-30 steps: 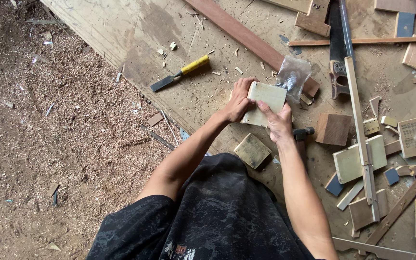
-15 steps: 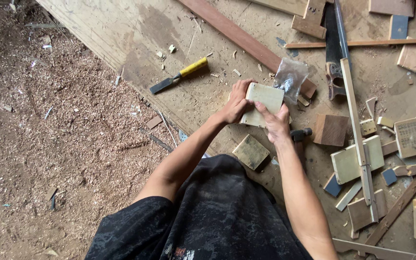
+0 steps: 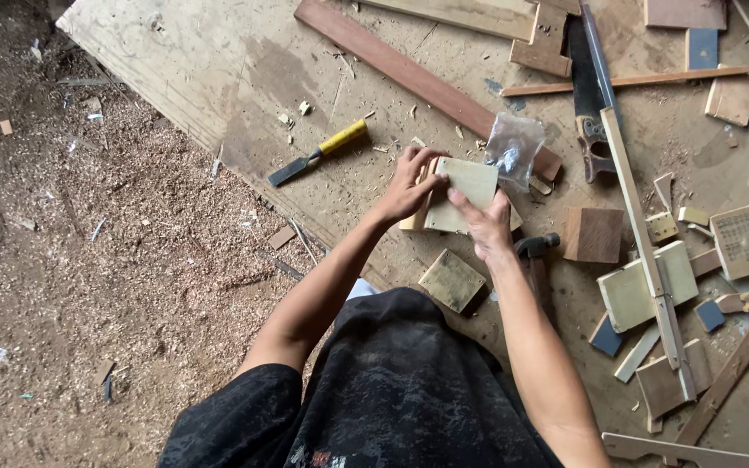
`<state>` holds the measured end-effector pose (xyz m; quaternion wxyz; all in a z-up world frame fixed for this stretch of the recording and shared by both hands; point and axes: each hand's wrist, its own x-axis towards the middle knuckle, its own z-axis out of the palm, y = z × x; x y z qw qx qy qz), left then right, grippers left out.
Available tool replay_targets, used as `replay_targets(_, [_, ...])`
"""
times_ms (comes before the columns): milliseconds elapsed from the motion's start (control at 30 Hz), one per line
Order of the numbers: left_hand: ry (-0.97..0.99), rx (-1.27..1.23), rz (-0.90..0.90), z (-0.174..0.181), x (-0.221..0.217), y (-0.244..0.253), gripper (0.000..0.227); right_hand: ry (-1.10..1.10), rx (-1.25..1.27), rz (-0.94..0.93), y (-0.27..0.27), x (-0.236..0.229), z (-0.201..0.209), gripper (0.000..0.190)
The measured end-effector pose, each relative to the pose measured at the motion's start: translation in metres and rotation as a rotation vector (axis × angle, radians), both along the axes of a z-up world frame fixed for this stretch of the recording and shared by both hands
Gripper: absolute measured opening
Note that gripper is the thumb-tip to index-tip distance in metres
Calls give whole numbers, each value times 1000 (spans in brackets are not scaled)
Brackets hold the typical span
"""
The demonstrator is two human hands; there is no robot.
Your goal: The person assembles small wooden blocks by aligning them and tapping with a hammer. They then handle a longer wooden plank, aligning it with other pieces and tapping it into place. The person repeatedly picks up, aligns, and hammers wooden components on a cluttered workbench.
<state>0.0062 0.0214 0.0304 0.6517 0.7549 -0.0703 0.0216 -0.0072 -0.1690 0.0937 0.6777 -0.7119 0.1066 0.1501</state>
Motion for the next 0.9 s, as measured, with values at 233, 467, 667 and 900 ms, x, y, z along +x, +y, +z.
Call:
replay_targets(233, [121, -186, -48, -1, -8, 1, 47, -24, 56, 10, 3, 0, 2, 73])
replay_targets(467, [42, -14, -27, -28, 2, -16, 55, -43, 119, 17, 3, -2, 3, 69])
replay_targets(667, [86, -19, -88, -34, 2, -16, 61, 9, 153, 2, 1, -1, -2, 76])
replay_targets(900, [120, 47, -108, -29, 5, -16, 60, 60, 12, -34, -2, -1, -9, 84])
